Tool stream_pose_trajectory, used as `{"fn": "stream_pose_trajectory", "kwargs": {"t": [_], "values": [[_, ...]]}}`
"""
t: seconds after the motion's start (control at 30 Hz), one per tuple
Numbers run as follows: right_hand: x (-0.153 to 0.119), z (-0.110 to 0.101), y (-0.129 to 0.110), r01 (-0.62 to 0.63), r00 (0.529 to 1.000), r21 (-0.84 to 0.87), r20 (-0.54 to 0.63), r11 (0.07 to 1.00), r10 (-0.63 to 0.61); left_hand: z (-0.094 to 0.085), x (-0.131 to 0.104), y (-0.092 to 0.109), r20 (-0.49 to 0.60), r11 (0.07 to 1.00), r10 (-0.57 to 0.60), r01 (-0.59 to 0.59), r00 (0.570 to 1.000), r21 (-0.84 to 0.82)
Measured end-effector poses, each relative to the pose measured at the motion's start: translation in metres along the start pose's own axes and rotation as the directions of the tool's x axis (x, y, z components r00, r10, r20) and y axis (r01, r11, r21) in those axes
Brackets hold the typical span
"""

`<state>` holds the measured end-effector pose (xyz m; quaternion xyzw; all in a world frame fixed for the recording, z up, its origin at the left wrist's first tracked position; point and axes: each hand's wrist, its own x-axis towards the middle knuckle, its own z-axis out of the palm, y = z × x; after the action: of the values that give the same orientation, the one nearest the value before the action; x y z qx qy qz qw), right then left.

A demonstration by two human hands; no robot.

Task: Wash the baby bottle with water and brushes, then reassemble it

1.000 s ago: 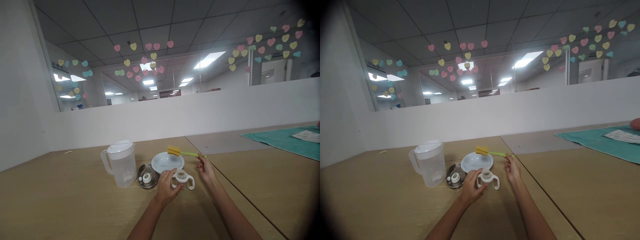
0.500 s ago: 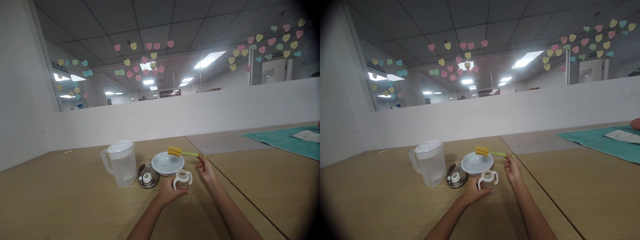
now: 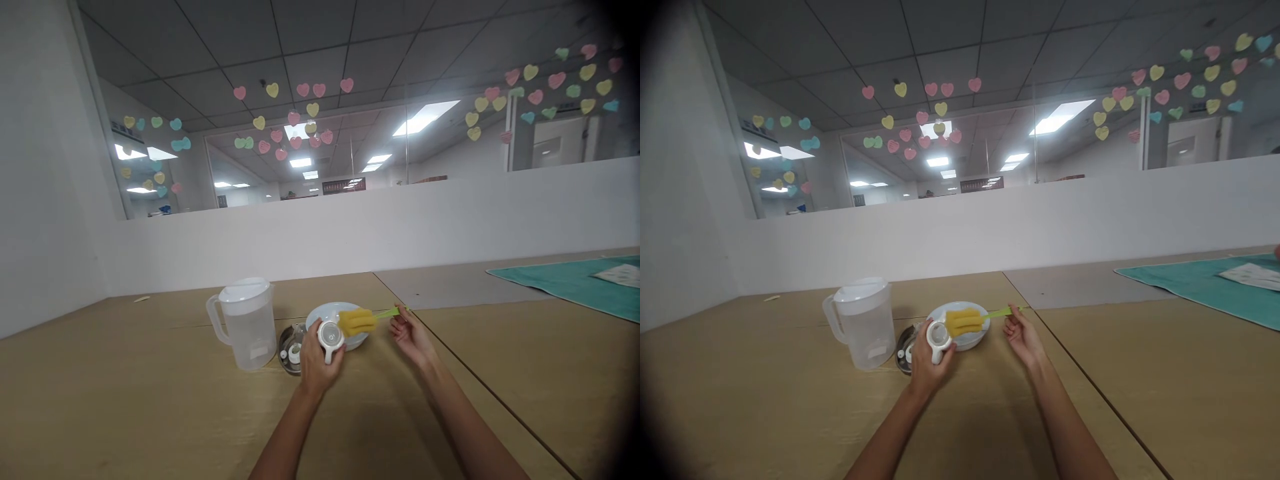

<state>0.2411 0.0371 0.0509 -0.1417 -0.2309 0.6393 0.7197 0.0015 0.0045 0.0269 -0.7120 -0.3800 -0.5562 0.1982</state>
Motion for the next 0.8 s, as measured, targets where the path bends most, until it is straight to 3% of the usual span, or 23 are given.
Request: {"fn": "stream_pose_trajectory", "kwargs": {"t": [0.23, 0.5, 0.8], "values": [[0.005, -0.003, 0.003, 0.051, 0.999, -0.178, 0.0, 0.983, -0.052, -0.007, 0.008, -0.011, -0.05, 0.966, -0.019, 0.032, 0.999, 0.257], [0.006, -0.005, 0.004, 0.07, 0.997, -0.187, 0.001, 0.98, -0.071, -0.017, 0.01, -0.016, -0.058, 0.909, -0.102, 0.117, 0.993, 0.401], [0.003, -0.006, 0.001, 0.125, 0.992, -0.422, 0.056, 0.898, -0.112, -0.017, 0.005, -0.013, 0.047, 0.881, 0.043, -0.061, 0.998, 0.469]]}}
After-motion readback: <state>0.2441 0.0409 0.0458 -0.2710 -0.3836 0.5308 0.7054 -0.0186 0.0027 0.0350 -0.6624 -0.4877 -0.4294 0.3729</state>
